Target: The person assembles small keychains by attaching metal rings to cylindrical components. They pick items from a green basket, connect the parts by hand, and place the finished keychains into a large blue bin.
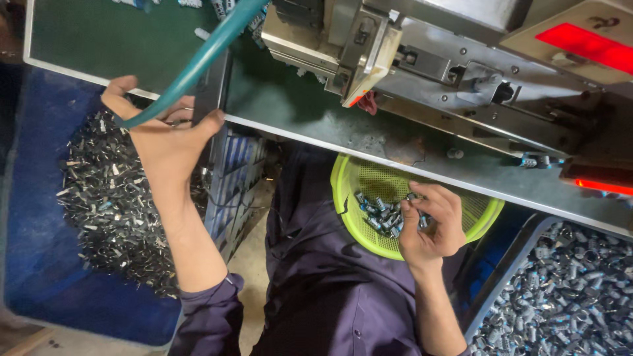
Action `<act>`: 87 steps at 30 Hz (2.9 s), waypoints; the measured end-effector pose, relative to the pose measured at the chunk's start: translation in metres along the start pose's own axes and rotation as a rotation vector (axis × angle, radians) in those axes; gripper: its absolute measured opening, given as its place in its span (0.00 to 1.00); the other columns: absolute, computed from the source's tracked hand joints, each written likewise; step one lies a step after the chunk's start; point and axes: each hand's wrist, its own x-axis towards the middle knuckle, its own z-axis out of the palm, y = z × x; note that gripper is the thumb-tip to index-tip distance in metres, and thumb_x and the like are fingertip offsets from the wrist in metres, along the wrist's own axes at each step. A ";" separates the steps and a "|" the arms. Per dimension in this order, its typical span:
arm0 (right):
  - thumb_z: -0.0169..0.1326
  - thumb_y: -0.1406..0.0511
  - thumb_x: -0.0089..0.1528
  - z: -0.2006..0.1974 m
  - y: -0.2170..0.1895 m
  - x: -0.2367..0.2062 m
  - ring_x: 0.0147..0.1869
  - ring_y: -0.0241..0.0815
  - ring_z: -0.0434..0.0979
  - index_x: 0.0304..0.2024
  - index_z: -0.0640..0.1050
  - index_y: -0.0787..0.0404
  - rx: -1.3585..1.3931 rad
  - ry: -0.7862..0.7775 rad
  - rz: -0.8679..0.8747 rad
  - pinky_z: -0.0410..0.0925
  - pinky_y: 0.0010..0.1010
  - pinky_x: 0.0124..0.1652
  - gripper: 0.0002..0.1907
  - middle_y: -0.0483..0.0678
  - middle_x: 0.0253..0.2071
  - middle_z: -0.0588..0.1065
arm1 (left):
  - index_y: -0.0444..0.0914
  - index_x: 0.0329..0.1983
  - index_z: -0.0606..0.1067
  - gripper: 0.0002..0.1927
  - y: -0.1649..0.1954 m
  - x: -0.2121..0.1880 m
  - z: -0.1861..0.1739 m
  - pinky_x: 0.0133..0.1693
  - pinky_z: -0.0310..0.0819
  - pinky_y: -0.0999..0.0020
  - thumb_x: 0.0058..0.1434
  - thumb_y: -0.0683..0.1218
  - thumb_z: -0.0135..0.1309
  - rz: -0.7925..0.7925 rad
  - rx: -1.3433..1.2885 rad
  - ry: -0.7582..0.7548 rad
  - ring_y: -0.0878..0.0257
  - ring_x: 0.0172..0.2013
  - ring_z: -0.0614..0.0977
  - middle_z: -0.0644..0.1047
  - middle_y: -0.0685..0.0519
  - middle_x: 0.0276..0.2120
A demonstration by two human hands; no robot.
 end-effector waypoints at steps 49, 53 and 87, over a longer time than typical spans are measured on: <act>0.59 0.79 0.58 0.025 0.005 -0.003 0.43 0.51 0.82 0.38 0.75 0.66 0.071 -0.182 -0.105 0.73 0.36 0.44 0.10 0.56 0.43 0.80 | 0.37 0.42 0.60 0.32 -0.003 -0.021 -0.016 0.44 0.82 0.63 0.46 0.44 0.72 -0.221 -0.056 0.068 0.54 0.41 0.82 0.79 0.38 0.46; 0.59 0.80 0.57 0.026 0.007 -0.004 0.43 0.51 0.82 0.38 0.74 0.66 0.055 -0.193 -0.090 0.73 0.35 0.44 0.11 0.56 0.43 0.80 | 0.28 0.57 0.66 0.33 -0.004 -0.035 -0.024 0.51 0.81 0.52 0.52 0.47 0.63 -0.497 -0.876 -0.278 0.40 0.47 0.82 0.75 0.25 0.52; 0.59 0.81 0.54 0.032 0.012 -0.010 0.39 0.48 0.80 0.34 0.77 0.65 0.038 -0.239 -0.109 0.70 0.34 0.40 0.10 0.52 0.41 0.80 | 0.40 0.44 0.56 0.41 0.000 -0.026 -0.001 0.41 0.74 0.68 0.48 0.40 0.82 0.018 0.338 0.167 0.62 0.39 0.75 0.73 0.47 0.43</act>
